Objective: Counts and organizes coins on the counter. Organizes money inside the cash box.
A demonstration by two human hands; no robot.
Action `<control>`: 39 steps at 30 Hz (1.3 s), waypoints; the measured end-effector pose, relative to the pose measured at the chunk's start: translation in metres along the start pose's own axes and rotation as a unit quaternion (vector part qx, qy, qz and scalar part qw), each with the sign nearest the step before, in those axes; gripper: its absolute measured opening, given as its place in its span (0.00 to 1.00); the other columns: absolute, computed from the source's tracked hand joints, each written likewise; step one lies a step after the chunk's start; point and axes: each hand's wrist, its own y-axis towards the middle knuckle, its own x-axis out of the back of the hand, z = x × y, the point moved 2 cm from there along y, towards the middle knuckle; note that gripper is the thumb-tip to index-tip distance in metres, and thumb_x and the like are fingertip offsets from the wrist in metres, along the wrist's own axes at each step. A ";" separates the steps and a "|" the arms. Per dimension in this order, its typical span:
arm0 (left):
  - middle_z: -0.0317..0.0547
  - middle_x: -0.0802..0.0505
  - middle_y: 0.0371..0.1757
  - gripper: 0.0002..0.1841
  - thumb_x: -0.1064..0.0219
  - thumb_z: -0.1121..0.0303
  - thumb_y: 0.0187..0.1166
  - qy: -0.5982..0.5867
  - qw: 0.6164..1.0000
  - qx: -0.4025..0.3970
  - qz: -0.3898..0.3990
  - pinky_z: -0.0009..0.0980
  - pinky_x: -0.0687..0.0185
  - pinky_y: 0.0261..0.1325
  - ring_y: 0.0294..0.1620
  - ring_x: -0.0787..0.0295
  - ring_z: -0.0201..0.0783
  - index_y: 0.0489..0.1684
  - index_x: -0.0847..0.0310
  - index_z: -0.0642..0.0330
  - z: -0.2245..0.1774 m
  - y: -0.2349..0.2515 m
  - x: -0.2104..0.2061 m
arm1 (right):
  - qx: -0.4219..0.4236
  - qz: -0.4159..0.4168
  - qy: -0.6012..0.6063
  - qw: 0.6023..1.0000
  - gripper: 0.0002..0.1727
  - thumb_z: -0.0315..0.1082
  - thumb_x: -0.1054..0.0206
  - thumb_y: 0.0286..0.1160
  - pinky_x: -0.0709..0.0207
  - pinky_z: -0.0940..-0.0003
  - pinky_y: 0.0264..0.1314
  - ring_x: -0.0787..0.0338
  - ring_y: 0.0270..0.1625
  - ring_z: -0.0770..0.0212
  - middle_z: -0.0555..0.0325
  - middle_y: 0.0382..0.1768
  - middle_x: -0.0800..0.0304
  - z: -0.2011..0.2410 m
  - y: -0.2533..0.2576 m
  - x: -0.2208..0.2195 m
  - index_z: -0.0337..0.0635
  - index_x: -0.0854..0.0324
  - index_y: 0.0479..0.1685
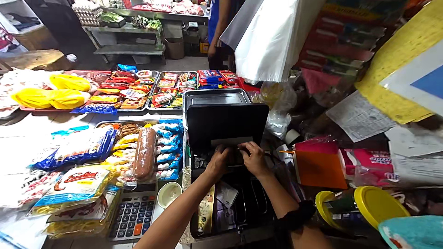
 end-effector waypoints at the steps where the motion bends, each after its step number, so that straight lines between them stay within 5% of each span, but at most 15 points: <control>1: 0.68 0.12 0.61 0.12 0.32 0.76 0.76 -0.019 1.000 -0.004 -0.018 0.50 0.16 0.67 0.63 0.12 0.61 0.54 0.12 0.68 0.002 -0.001 0.002 | 0.004 -0.006 0.001 1.000 0.11 0.21 0.32 0.68 0.13 0.61 0.60 0.06 0.51 0.52 0.41 0.46 0.07 -0.002 0.000 0.001 0.30 0.08 0.46; 6: 0.67 0.09 0.57 0.09 0.34 0.78 0.76 -0.028 0.999 0.015 -0.019 0.49 0.16 0.67 0.60 0.10 0.59 0.46 0.08 0.69 0.002 0.002 0.008 | -0.010 -0.029 0.007 1.000 0.13 0.23 0.32 0.70 0.13 0.64 0.59 0.06 0.52 0.54 0.42 0.49 0.07 -0.014 -0.011 0.017 0.31 0.08 0.52; 10: 0.68 0.11 0.60 0.11 0.39 0.77 0.81 0.016 0.998 0.039 0.039 0.50 0.19 0.71 0.63 0.12 0.61 0.50 0.09 0.70 0.000 0.010 0.011 | -0.049 -0.038 0.005 0.998 0.12 0.24 0.31 0.71 0.13 0.68 0.58 0.07 0.53 0.58 0.43 0.51 0.08 -0.021 -0.020 0.030 0.35 0.08 0.50; 14: 0.62 0.07 0.49 0.09 0.36 0.76 0.79 0.085 0.992 -0.086 -0.036 0.54 0.14 0.63 0.58 0.10 0.64 0.43 0.08 0.65 0.011 0.003 0.001 | -0.041 0.014 0.003 0.999 0.11 0.23 0.32 0.72 0.14 0.70 0.61 0.07 0.54 0.60 0.46 0.51 0.08 -0.025 -0.030 0.031 0.36 0.08 0.50; 16: 0.61 0.07 0.50 0.08 0.35 0.75 0.79 0.087 0.990 -0.102 -0.033 0.54 0.15 0.64 0.58 0.10 0.63 0.40 0.08 0.65 0.013 -0.003 0.000 | -0.004 0.027 -0.013 1.000 0.11 0.23 0.32 0.70 0.16 0.62 0.64 0.08 0.55 0.53 0.45 0.48 0.06 -0.026 -0.034 0.023 0.35 0.07 0.47; 19: 0.58 0.06 0.54 0.09 0.34 0.69 0.81 0.075 0.994 -0.085 -0.011 0.52 0.18 0.68 0.62 0.11 0.61 0.44 0.08 0.64 0.013 -0.007 0.000 | 0.009 0.050 -0.040 0.998 0.13 0.21 0.33 0.68 0.19 0.51 0.68 0.09 0.59 0.43 0.46 0.48 0.04 -0.028 -0.037 0.015 0.35 0.08 0.49; 25: 0.59 0.09 0.62 0.13 0.38 0.66 0.85 0.062 0.991 -0.118 0.024 0.56 0.19 0.70 0.66 0.13 0.62 0.55 0.09 0.58 0.007 -0.004 0.007 | -0.028 0.065 -0.040 0.997 0.07 0.25 0.27 0.66 0.17 0.51 0.65 0.07 0.55 0.47 0.43 0.47 0.05 -0.029 -0.028 0.026 0.36 0.05 0.40; 28: 0.52 0.18 0.80 0.18 0.44 0.57 0.90 0.121 0.969 -0.150 0.152 0.60 0.34 0.81 0.84 0.29 0.59 0.67 0.12 0.48 0.007 -0.007 0.003 | -0.044 0.102 -0.048 0.993 0.08 0.27 0.30 0.72 0.17 0.48 0.66 0.08 0.57 0.47 0.43 0.50 0.06 -0.033 -0.031 0.023 0.36 0.05 0.42; 31: 0.50 0.22 0.84 0.19 0.45 0.53 0.90 0.162 0.956 -0.159 0.183 0.61 0.37 0.82 0.87 0.34 0.60 0.69 0.13 0.44 0.010 -0.005 -0.002 | -0.035 0.119 -0.060 0.990 0.12 0.25 0.35 0.75 0.20 0.47 0.70 0.10 0.62 0.46 0.44 0.56 0.07 -0.036 -0.030 0.024 0.38 0.05 0.46; 35: 0.52 0.21 0.82 0.19 0.41 0.52 0.88 0.139 0.970 -0.161 0.117 0.58 0.31 0.80 0.84 0.30 0.60 0.71 0.15 0.43 0.013 -0.006 0.001 | -0.002 0.068 -0.061 0.996 0.13 0.23 0.35 0.72 0.17 0.49 0.66 0.09 0.59 0.46 0.44 0.54 0.07 -0.042 -0.035 0.022 0.38 0.05 0.48; 39: 0.56 0.10 0.61 0.11 0.36 0.66 0.85 0.022 0.986 -0.145 -0.076 0.49 0.20 0.70 0.67 0.16 0.55 0.55 0.09 0.56 0.006 -0.033 0.009 | 0.027 0.015 -0.093 0.995 0.12 0.24 0.35 0.70 0.12 0.59 0.56 0.06 0.50 0.52 0.45 0.47 0.06 -0.018 -0.055 0.028 0.37 0.06 0.43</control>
